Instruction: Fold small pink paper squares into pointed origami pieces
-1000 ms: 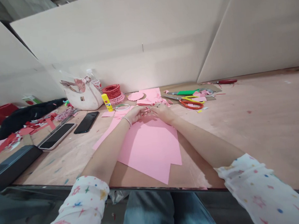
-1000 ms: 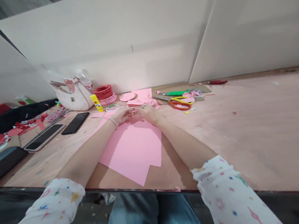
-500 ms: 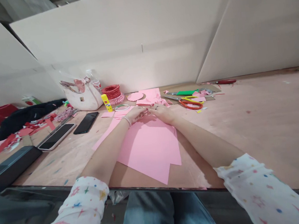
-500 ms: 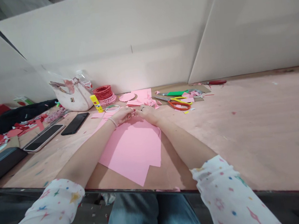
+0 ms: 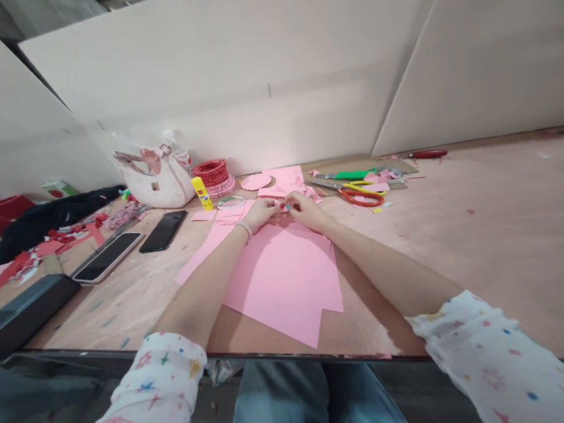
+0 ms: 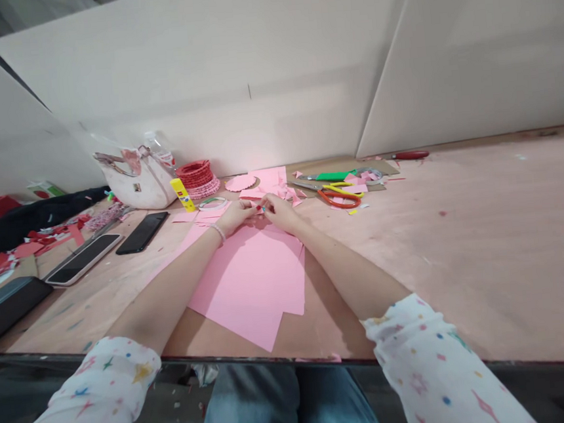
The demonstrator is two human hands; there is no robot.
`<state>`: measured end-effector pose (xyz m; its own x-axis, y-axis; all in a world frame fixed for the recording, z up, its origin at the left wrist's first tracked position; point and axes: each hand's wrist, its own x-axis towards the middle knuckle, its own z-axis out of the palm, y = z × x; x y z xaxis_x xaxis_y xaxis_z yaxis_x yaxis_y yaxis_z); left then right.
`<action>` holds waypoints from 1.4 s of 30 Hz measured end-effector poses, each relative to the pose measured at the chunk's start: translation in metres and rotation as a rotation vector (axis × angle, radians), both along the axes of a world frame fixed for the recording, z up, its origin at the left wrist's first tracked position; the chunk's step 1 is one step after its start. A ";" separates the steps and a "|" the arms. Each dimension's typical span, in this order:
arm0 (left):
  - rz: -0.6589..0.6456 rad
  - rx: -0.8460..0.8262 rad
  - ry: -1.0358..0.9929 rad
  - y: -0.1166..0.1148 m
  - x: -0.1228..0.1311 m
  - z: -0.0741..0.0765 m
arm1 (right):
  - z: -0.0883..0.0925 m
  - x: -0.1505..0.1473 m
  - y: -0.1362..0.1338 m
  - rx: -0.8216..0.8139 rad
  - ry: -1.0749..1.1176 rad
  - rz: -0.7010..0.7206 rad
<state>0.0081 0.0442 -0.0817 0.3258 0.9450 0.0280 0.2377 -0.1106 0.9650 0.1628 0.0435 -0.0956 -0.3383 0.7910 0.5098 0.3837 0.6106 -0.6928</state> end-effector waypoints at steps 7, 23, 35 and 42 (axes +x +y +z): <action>0.059 0.250 0.224 0.002 0.007 -0.005 | 0.000 0.002 0.001 0.016 -0.001 -0.026; -0.038 0.634 0.515 -0.005 0.013 -0.002 | -0.004 0.004 0.010 0.034 0.106 0.028; -0.042 0.598 0.472 -0.002 0.013 -0.004 | 0.002 0.004 0.005 0.048 0.051 -0.045; -0.020 0.559 0.454 -0.006 0.014 -0.002 | 0.002 0.003 0.008 -0.011 0.138 -0.091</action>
<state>0.0219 0.0379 -0.0837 0.4369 0.8225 0.3641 0.5947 -0.5678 0.5691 0.1663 0.0516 -0.0935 -0.1929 0.8207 0.5378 0.3378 0.5701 -0.7489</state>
